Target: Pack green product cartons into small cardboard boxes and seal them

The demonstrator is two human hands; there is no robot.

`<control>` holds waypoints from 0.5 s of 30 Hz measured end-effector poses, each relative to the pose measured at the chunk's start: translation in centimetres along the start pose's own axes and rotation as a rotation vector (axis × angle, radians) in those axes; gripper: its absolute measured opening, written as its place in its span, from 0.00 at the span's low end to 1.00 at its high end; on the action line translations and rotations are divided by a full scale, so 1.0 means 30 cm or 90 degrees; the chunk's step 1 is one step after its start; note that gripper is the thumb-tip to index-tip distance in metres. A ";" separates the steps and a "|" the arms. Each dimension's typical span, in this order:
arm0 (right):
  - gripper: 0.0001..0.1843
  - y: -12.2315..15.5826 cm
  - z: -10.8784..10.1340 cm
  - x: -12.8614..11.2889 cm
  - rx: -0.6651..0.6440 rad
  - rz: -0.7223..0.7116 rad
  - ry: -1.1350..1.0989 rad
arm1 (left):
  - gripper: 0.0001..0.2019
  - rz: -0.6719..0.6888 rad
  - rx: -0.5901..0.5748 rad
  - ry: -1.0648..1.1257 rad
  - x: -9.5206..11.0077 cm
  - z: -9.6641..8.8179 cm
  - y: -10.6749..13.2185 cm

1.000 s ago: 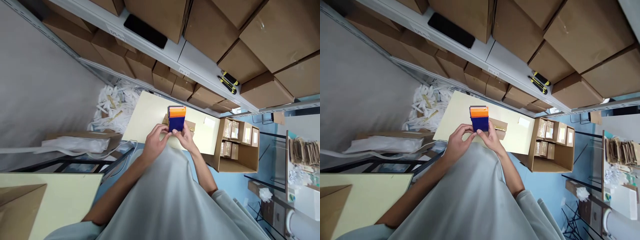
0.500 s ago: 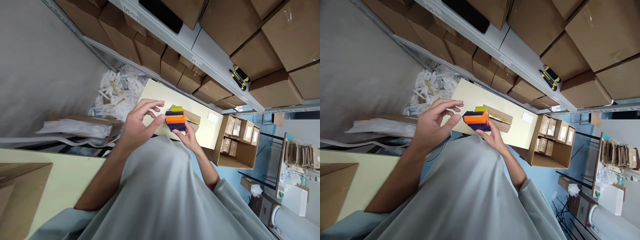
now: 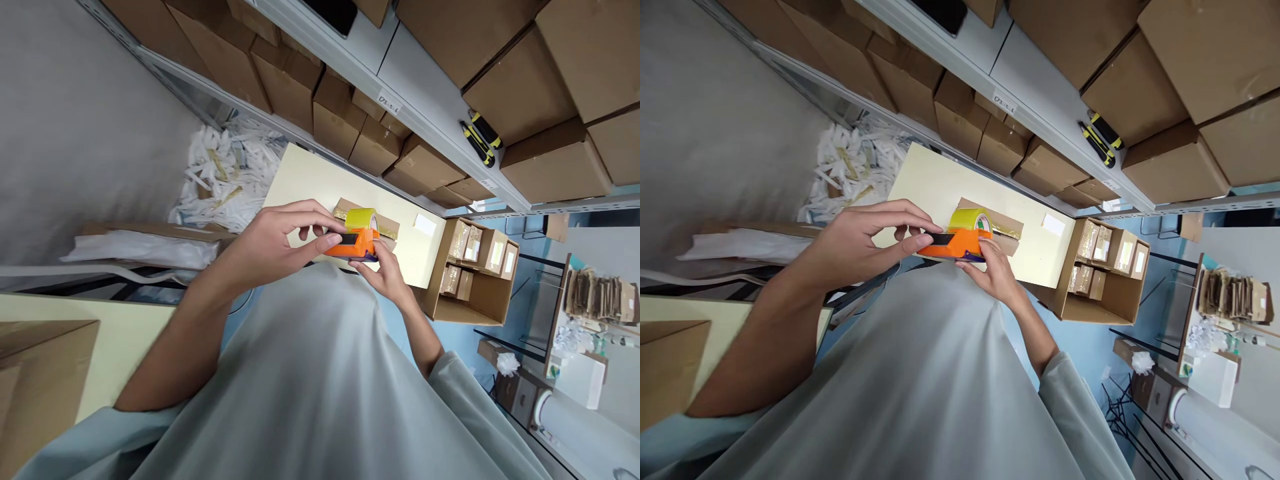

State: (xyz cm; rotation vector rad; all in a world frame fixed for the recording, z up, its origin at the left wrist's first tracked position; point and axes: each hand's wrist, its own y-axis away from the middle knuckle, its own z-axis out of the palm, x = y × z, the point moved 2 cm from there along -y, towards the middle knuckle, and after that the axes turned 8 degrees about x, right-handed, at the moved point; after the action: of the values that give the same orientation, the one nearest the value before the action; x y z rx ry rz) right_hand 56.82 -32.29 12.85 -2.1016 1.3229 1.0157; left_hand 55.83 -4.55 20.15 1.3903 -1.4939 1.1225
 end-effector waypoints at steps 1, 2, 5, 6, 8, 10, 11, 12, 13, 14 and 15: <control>0.30 0.002 -0.004 0.002 0.003 -0.016 0.002 | 0.16 0.000 0.001 0.000 -0.003 0.003 -0.003; 0.29 0.004 -0.007 0.005 0.004 -0.032 0.006 | 0.16 -0.002 0.005 -0.002 -0.007 0.006 -0.006; 0.28 0.006 -0.013 0.016 -0.007 -0.064 0.031 | 0.15 -0.013 0.016 -0.016 -0.018 0.016 -0.019; 0.28 0.004 -0.015 0.020 -0.013 -0.068 0.040 | 0.15 -0.019 0.019 -0.023 -0.022 0.019 -0.023; 0.29 0.000 -0.018 0.030 -0.025 -0.074 0.045 | 0.13 -0.020 0.027 -0.035 -0.027 0.025 -0.030; 0.29 -0.004 -0.021 0.038 -0.033 -0.071 0.043 | 0.12 0.002 0.039 -0.039 -0.031 0.033 -0.031; 0.30 -0.005 -0.022 0.042 -0.040 -0.065 0.042 | 0.12 0.015 0.045 -0.042 -0.032 0.039 -0.028; 0.30 -0.005 -0.023 0.046 -0.049 -0.058 0.041 | 0.12 0.026 0.052 -0.046 -0.035 0.047 -0.023; 0.30 -0.004 -0.023 0.051 -0.059 -0.050 0.042 | 0.12 0.029 0.059 -0.053 -0.039 0.058 -0.014; 0.29 0.000 -0.023 0.056 -0.072 -0.042 0.044 | 0.12 0.023 0.068 -0.062 -0.046 0.071 -0.003; 0.29 0.007 -0.023 0.062 -0.086 -0.035 0.048 | 0.12 0.007 0.079 -0.072 -0.056 0.086 0.011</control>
State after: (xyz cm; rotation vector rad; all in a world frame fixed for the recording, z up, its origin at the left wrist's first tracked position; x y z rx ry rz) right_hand 57.37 -33.91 11.83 -2.2839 1.2561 1.0400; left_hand 55.69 -6.52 17.77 1.5545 -1.5349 1.1770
